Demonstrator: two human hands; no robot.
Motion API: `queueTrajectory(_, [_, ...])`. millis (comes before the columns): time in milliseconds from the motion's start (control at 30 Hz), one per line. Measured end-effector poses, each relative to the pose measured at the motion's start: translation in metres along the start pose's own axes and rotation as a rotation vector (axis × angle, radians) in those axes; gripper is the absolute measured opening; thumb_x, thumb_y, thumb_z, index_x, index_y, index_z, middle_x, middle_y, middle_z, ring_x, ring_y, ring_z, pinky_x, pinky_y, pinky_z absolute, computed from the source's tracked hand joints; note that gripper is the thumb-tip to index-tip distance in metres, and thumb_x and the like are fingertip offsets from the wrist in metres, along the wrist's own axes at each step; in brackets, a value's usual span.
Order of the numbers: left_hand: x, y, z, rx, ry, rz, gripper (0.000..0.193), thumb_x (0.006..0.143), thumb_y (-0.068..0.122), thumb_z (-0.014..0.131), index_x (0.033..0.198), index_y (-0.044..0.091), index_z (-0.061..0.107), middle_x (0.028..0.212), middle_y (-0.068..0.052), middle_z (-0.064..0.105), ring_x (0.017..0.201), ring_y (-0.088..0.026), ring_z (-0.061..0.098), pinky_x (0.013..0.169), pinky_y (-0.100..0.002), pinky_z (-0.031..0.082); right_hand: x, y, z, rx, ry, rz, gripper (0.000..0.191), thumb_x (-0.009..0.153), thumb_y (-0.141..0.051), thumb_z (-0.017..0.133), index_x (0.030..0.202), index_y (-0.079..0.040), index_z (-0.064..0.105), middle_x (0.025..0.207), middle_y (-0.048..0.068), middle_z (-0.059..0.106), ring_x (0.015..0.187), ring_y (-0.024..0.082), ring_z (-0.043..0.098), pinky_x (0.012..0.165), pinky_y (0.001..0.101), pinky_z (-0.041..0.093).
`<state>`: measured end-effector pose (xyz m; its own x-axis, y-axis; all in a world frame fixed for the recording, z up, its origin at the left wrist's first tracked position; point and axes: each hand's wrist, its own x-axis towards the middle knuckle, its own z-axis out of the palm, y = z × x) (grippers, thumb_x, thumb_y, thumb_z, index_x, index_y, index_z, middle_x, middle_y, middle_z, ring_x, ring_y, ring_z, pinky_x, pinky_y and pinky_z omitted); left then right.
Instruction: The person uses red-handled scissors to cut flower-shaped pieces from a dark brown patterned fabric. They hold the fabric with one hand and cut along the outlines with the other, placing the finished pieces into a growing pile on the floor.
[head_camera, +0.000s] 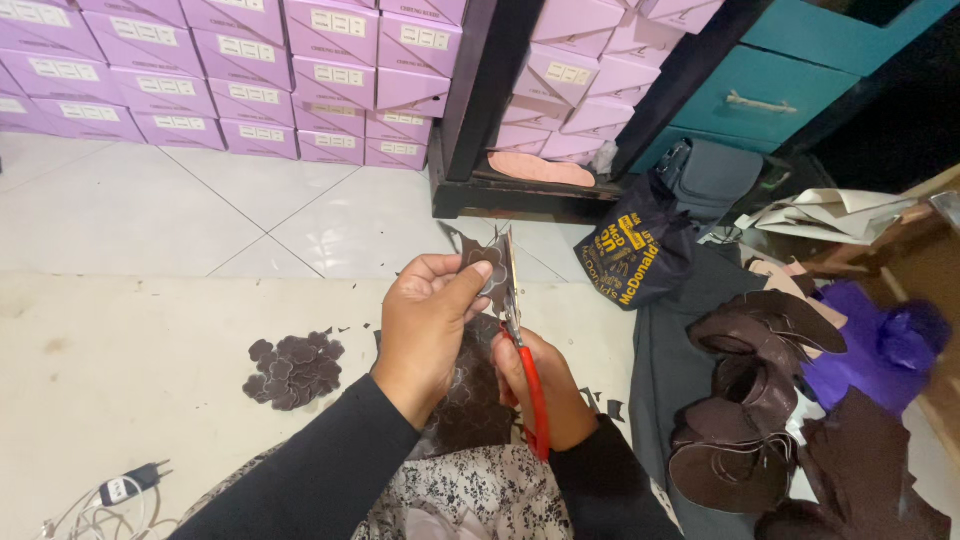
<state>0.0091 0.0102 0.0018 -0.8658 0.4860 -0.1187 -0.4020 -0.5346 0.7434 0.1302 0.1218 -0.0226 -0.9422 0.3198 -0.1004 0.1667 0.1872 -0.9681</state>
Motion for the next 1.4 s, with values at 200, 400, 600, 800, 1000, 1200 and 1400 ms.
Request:
queueTrajectory(200, [-0.001,-0.002,0.000,-0.037,0.012,0.001,0.020,0.090,0.007,0.072,0.104,0.002,0.059,0.092,-0.006,0.071,0.080,-0.010,0.066,0.074,-0.025,0.056,0.002,0.010,0.002,0.065,0.026,0.028,0.040,0.101,-0.046,0.051,0.089,-0.008,0.055,0.065,-0.001,0.049,0.053,0.008,0.047,0.047,0.0239,0.040])
queueTrajectory(400, [-0.001,-0.003,0.001,-0.059,0.017,0.004,0.021,0.089,0.007,0.072,0.105,0.003,0.059,0.093,-0.006,0.071,0.080,-0.011,0.067,0.074,-0.026,0.056,0.001,0.011,0.005,0.136,0.057,0.054,0.041,0.100,-0.045,0.054,0.083,-0.009,0.053,0.061,-0.001,0.048,0.049,0.008,0.044,0.044,0.0242,0.037])
queueTrajectory(600, [0.001,-0.002,-0.001,-0.030,0.003,-0.006,0.020,0.090,0.007,0.073,0.103,0.003,0.058,0.091,-0.006,0.069,0.080,-0.010,0.065,0.074,-0.026,0.056,-0.002,0.008,0.000,0.119,0.042,0.090,0.040,0.100,-0.045,0.055,0.081,-0.010,0.052,0.061,-0.003,0.047,0.048,0.007,0.042,0.042,0.0243,0.034])
queueTrajectory(800, [0.004,0.003,-0.004,0.006,-0.055,-0.002,0.019,0.088,0.007,0.073,0.101,0.003,0.059,0.091,-0.006,0.070,0.079,-0.010,0.066,0.072,-0.027,0.057,-0.004,0.005,-0.009,0.171,-0.017,0.093,0.040,0.100,-0.046,0.056,0.082,-0.011,0.051,0.063,-0.005,0.043,0.049,0.005,0.040,0.043,0.0238,0.032])
queueTrajectory(1000, [0.006,0.010,-0.006,0.078,-0.082,-0.035,0.017,0.087,0.007,0.073,0.099,0.002,0.061,0.091,-0.007,0.074,0.078,-0.010,0.068,0.069,-0.025,0.057,-0.007,0.004,-0.016,0.078,-0.027,0.089,0.047,0.098,-0.052,0.057,0.078,-0.010,0.052,0.056,-0.003,0.044,0.045,0.006,0.039,0.042,0.0240,0.032])
queueTrajectory(1200, [0.007,0.013,-0.010,0.126,-0.104,-0.042,0.018,0.086,0.006,0.074,0.098,0.002,0.061,0.089,-0.006,0.073,0.076,-0.009,0.067,0.068,-0.025,0.056,-0.010,-0.002,-0.017,0.029,-0.017,0.128,0.047,0.097,-0.052,0.059,0.077,-0.010,0.052,0.057,-0.004,0.046,0.046,0.006,0.041,0.042,0.0236,0.033])
queueTrajectory(1400, [0.011,0.018,-0.017,0.222,-0.136,-0.019,0.019,0.086,0.005,0.076,0.098,-0.001,0.063,0.084,-0.006,0.071,0.070,-0.009,0.066,0.065,-0.024,0.056,-0.012,-0.012,-0.016,-0.023,-0.043,0.111,0.040,0.097,-0.046,0.060,0.084,-0.008,0.058,0.058,-0.004,0.046,0.047,0.006,0.041,0.043,0.0242,0.033])
